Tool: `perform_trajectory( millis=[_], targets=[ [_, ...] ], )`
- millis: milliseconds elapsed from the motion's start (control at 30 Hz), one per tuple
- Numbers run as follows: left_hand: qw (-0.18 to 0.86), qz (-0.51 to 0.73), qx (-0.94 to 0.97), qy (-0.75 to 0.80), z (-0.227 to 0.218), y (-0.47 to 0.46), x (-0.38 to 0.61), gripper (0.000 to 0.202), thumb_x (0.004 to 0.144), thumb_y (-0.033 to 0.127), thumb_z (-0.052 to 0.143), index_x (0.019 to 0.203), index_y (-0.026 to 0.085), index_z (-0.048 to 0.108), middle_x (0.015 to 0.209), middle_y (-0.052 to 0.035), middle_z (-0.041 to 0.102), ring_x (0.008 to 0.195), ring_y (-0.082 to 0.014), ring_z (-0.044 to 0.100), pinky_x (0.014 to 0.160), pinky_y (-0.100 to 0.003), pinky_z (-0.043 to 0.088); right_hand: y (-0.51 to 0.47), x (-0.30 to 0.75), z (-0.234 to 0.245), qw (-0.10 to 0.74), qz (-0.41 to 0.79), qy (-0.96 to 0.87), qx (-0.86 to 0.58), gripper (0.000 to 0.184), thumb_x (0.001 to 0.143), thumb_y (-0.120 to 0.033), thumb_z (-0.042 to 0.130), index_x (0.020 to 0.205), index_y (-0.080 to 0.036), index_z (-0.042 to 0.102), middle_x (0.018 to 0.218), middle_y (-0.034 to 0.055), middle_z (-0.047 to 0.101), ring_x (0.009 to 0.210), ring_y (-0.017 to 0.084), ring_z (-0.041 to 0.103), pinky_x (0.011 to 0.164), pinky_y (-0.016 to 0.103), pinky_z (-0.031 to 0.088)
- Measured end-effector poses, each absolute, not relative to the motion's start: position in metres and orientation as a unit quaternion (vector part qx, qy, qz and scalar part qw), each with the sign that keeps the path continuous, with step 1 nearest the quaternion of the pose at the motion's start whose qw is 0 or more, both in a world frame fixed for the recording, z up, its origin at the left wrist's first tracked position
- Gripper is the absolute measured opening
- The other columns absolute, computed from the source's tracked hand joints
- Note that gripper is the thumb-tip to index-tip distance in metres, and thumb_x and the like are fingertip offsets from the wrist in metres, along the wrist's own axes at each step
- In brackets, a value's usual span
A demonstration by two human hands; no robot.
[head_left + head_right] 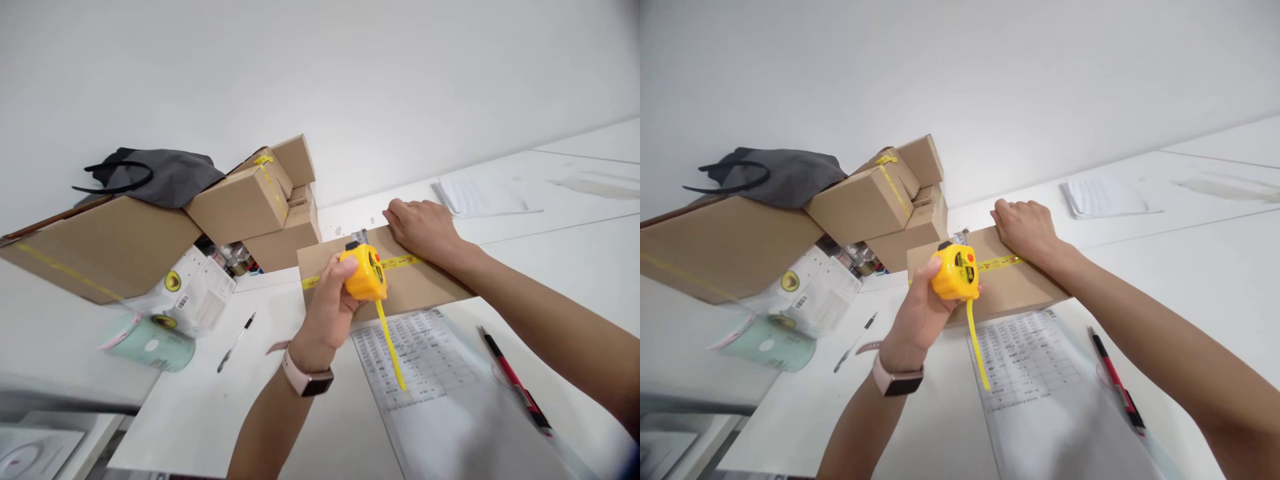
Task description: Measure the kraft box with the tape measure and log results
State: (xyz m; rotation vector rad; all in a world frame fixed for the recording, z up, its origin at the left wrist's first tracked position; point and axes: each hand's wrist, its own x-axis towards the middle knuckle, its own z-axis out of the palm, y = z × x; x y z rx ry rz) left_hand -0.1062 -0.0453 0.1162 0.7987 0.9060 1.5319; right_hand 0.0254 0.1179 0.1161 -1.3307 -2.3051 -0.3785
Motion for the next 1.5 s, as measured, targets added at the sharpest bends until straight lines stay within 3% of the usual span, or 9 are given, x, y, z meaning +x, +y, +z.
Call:
perform_trajectory(
  millis=[167,367,533,700,833,1000,1100,1367,1500],
  targets=[
    [0.585,0.643,0.274,0.41,0.133,-0.018,-0.102,0.036,0.08,0.042,0.073,0.102,0.017,0.062,0.095,-0.0039,0.065,0.07,-0.0164,0.065,0.08,-0.041,0.059,0.113,0.031,0.11,0.268,-0.129,-0.845,-0.444,0.034,0.099,-0.023,0.033,0.106,-0.013,0.065,0.084,0.0148,0.074,0.073,0.026,0.064,0.062,0.033,0.026],
    [0.589,0.595,0.277,0.473,0.143,-0.013,-0.097,0.029,0.086,0.04,0.067,0.102,0.016,0.063,0.084,-0.0046,0.065,0.066,-0.0175,0.067,0.071,-0.038,0.061,0.118,0.038,0.103,0.304,-0.035,-0.919,-0.249,0.044,0.092,-0.015,0.04,0.131,-0.023,0.059,0.112,0.0074,0.073,0.091,0.023,0.065,0.069,0.03,0.037],
    [0.577,0.59,0.297,0.481,0.14,-0.013,-0.095,0.029,0.087,0.041,0.065,0.101,0.016,0.062,0.085,-0.0053,0.067,0.064,-0.0173,0.067,0.064,-0.034,0.061,0.119,0.038,0.104,0.291,0.002,-0.934,-0.21,0.043,0.089,-0.013,0.041,0.121,-0.025,0.068,0.112,0.0062,0.072,0.095,0.022,0.065,0.07,0.03,0.041],
    [0.564,0.585,0.334,0.478,0.126,-0.036,-0.08,0.037,0.084,0.047,0.068,0.098,0.014,0.062,0.085,-0.0071,0.066,0.072,-0.0187,0.067,0.068,-0.035,0.061,0.127,0.035,0.101,0.297,-0.012,-0.929,-0.221,0.051,0.088,-0.012,0.045,0.129,-0.029,0.069,0.123,0.004,0.071,0.103,0.022,0.066,0.068,0.028,0.043],
    [0.586,0.588,0.315,0.46,0.094,-0.079,-0.06,0.054,0.073,0.05,0.079,0.109,0.015,0.06,0.102,-0.0096,0.064,0.082,-0.0225,0.067,0.066,-0.036,0.06,0.133,0.033,0.099,0.294,-0.018,-0.929,-0.227,0.051,0.09,-0.012,0.042,0.13,-0.03,0.07,0.122,0.003,0.072,0.103,0.021,0.068,0.065,0.028,0.043],
    [0.62,0.579,0.31,0.43,0.031,-0.13,-0.043,0.077,0.063,0.05,0.09,0.127,0.022,0.056,0.105,-0.0078,0.063,0.09,-0.0217,0.063,0.087,-0.042,0.055,0.133,0.032,0.101,0.295,-0.005,-0.928,-0.226,0.049,0.092,-0.014,0.041,0.128,-0.029,0.071,0.119,0.0036,0.074,0.101,0.021,0.068,0.066,0.029,0.045],
    [0.619,0.591,0.291,0.429,0.006,-0.145,-0.037,0.09,0.059,0.051,0.091,0.136,0.025,0.051,0.108,-0.008,0.062,0.09,-0.0226,0.062,0.089,-0.045,0.053,0.131,0.034,0.103,0.293,0.008,-0.928,-0.229,0.047,0.093,-0.016,0.041,0.128,-0.027,0.071,0.119,0.0043,0.074,0.103,0.022,0.068,0.069,0.03,0.045],
    [0.622,0.59,0.283,0.431,0.011,-0.146,-0.038,0.086,0.059,0.05,0.091,0.132,0.025,0.054,0.11,-0.0098,0.063,0.097,-0.0267,0.062,0.091,-0.047,0.052,0.125,0.035,0.104,0.294,0.008,-0.926,-0.236,0.047,0.092,-0.015,0.04,0.126,-0.026,0.071,0.118,0.0044,0.074,0.103,0.022,0.067,0.07,0.03,0.043],
    [0.621,0.601,0.29,0.411,0.005,-0.152,-0.039,0.083,0.062,0.052,0.089,0.132,0.026,0.053,0.118,-0.0123,0.064,0.107,-0.0305,0.062,0.093,-0.047,0.052,0.12,0.034,0.106,0.278,-0.015,-0.923,-0.267,0.045,0.099,-0.029,0.037,0.133,-0.027,0.066,0.112,0.0073,0.075,0.097,0.024,0.067,0.068,0.032,0.039]
  ],
)
